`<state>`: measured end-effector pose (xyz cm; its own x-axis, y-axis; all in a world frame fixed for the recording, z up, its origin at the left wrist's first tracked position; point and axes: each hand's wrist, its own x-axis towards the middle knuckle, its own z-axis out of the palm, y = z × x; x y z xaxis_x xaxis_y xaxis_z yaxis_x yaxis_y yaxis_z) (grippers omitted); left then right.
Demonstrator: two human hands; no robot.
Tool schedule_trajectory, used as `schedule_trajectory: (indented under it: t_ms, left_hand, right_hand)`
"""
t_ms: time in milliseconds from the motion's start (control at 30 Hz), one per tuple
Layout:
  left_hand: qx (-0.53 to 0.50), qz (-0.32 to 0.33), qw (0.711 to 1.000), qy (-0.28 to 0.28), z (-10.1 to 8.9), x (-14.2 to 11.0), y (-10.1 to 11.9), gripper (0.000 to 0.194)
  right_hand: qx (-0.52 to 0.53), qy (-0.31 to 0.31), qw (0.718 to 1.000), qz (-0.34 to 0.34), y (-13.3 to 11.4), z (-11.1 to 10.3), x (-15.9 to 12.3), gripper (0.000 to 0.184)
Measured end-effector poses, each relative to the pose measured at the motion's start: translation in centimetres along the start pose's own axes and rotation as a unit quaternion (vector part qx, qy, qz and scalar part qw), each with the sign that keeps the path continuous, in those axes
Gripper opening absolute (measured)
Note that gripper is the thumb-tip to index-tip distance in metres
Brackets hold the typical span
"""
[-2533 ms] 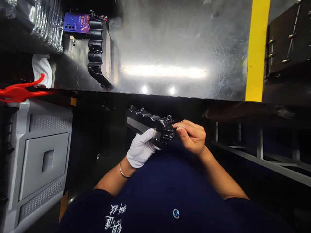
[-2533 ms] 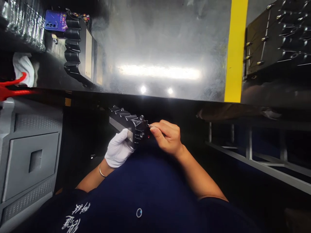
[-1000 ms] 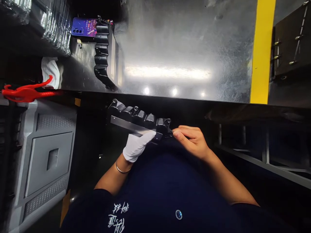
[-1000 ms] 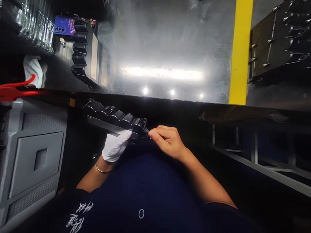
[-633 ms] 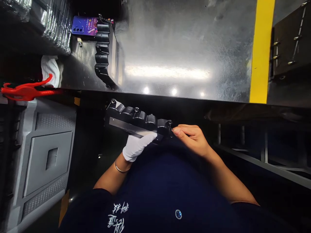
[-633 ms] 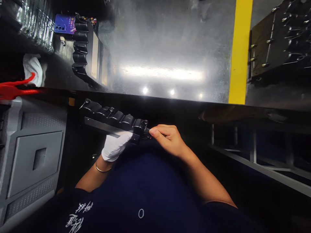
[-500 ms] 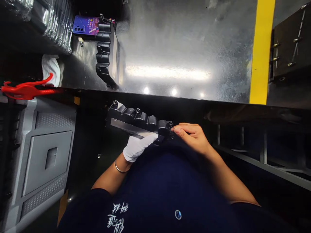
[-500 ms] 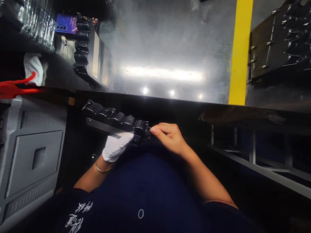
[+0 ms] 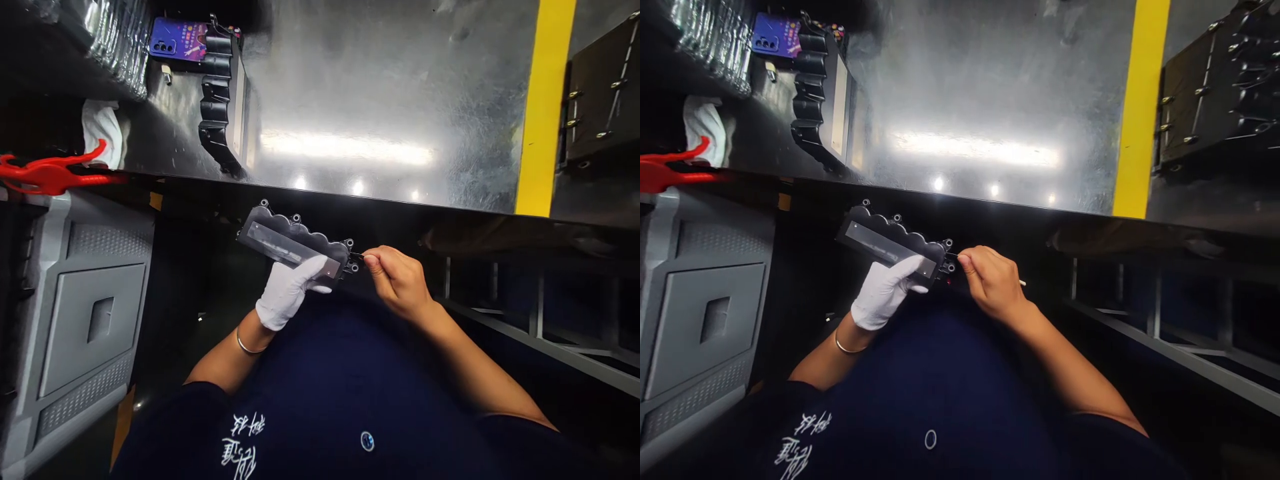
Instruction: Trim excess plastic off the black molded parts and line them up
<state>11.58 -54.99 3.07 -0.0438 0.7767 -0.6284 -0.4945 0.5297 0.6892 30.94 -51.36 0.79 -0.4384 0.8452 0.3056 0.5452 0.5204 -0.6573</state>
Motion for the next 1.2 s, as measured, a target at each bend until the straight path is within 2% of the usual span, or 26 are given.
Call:
schedule_trajectory:
  t_ms: [133, 500, 800, 900, 1067, 1133, 1200]
  left_hand:
    - [0.021, 0.008, 1.000, 0.010, 0.2, -0.3, 0.1, 0.045]
    - [0.035, 0.014, 0.999, 0.012, 0.7, -0.5, 0.1, 0.051]
    - [0.024, 0.015, 0.999, 0.030, 0.6, -0.4, -0.2, 0.061]
    - [0.036, 0.015, 0.998, 0.047, 0.5, -0.4, -0.3, 0.060]
    - [0.067, -0.013, 0.997, 0.042, 0.3, -0.4, 0.4, 0.048]
    - [0.082, -0.028, 0.996, 0.023, 0.1, -0.3, 0.6, 0.041]
    - [0.084, -0.047, 0.995, -0.003, -0.1, -0.2, 0.7, 0.035]
  right_hand:
    - [-0.018, 0.022, 1.000, -0.008, -0.1, 0.5, 0.0, 0.017]
    - [-0.002, 0.032, 0.999, 0.017, -0.4, 0.7, -0.2, 0.018]
    - [-0.002, 0.021, 0.999, 0.034, -0.4, 0.8, -0.2, 0.023]
    - [0.007, -0.024, 0.998, 0.051, -0.4, 0.5, -0.2, 0.029]
    - [0.026, -0.154, 0.987, 0.049, 0.1, -0.9, 0.7, 0.040]
    - [0.033, -0.228, 0.973, 0.019, 0.3, -2.0, 1.4, 0.042]
    - [0.043, -0.335, 0.941, -0.030, 0.4, -3.3, 2.2, 0.044]
